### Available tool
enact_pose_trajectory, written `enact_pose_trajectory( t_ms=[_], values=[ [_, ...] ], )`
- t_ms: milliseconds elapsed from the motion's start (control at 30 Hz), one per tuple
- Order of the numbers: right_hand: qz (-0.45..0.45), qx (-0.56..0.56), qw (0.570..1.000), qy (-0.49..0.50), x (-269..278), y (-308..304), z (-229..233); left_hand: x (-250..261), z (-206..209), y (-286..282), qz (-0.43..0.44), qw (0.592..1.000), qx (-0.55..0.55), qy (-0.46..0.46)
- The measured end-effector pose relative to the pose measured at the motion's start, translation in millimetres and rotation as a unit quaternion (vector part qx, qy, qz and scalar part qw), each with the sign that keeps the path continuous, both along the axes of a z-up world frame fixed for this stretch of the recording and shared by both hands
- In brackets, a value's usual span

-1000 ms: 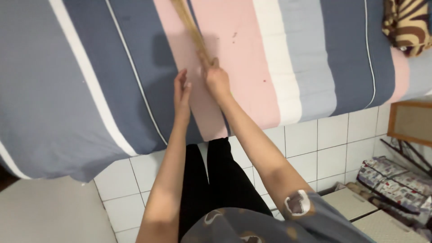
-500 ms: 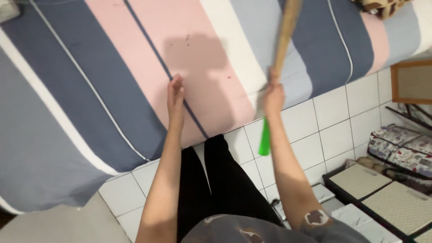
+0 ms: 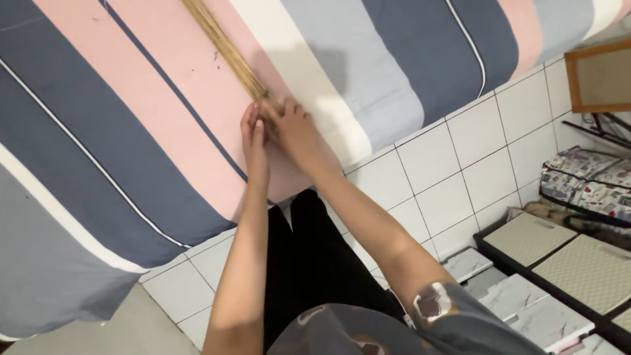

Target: Arranging pillows and sweeping a bedsheet using a broom.

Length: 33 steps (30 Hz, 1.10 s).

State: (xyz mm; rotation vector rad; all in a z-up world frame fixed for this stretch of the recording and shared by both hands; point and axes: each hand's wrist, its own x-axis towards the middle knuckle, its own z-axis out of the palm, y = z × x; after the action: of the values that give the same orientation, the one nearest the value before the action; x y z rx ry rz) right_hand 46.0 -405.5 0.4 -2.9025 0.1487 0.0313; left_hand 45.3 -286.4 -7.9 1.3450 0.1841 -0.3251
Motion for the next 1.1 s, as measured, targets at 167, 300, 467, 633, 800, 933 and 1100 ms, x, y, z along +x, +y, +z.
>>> enact_pose_trajectory(
  t_ms=[167, 300, 467, 633, 800, 933, 1100],
  values=[
    [-0.025, -0.013, 1.0, 0.004, -5.9, 7.9, -5.9, 6.0, 9.6, -8.1, -0.023, 0.999, -0.025, -0.001],
    [-0.162, 0.119, 0.979, 0.019, -35.4, -8.3, -12.8, 11.8, 22.7, -14.4, -0.095, 0.995, 0.007, 0.038],
    [-0.312, 0.125, 0.94, 0.048, -147.8, -41.4, 22.2, 14.4, 43.4, -9.3, -0.128, 0.991, 0.02, 0.045],
    [-0.434, 0.117, 0.889, 0.085, -205.5, -23.6, 56.1, 12.8, 37.1, 3.2, -0.147, 0.988, 0.012, 0.045],
    [-0.291, 0.2, 0.933, -0.065, -192.5, 49.8, 48.7, 7.3, 21.1, 12.5, -0.099, 0.995, 0.014, -0.024],
    [-0.252, 0.242, 0.934, 0.07, -147.3, 81.4, 51.7, 12.0, 6.4, 20.9, -0.057, 0.995, 0.004, -0.082],
    [-0.322, 0.154, 0.934, 0.031, -178.4, 44.1, -4.4, 12.0, 15.2, 40.1, -0.067, 0.994, 0.007, -0.084]
  ],
)
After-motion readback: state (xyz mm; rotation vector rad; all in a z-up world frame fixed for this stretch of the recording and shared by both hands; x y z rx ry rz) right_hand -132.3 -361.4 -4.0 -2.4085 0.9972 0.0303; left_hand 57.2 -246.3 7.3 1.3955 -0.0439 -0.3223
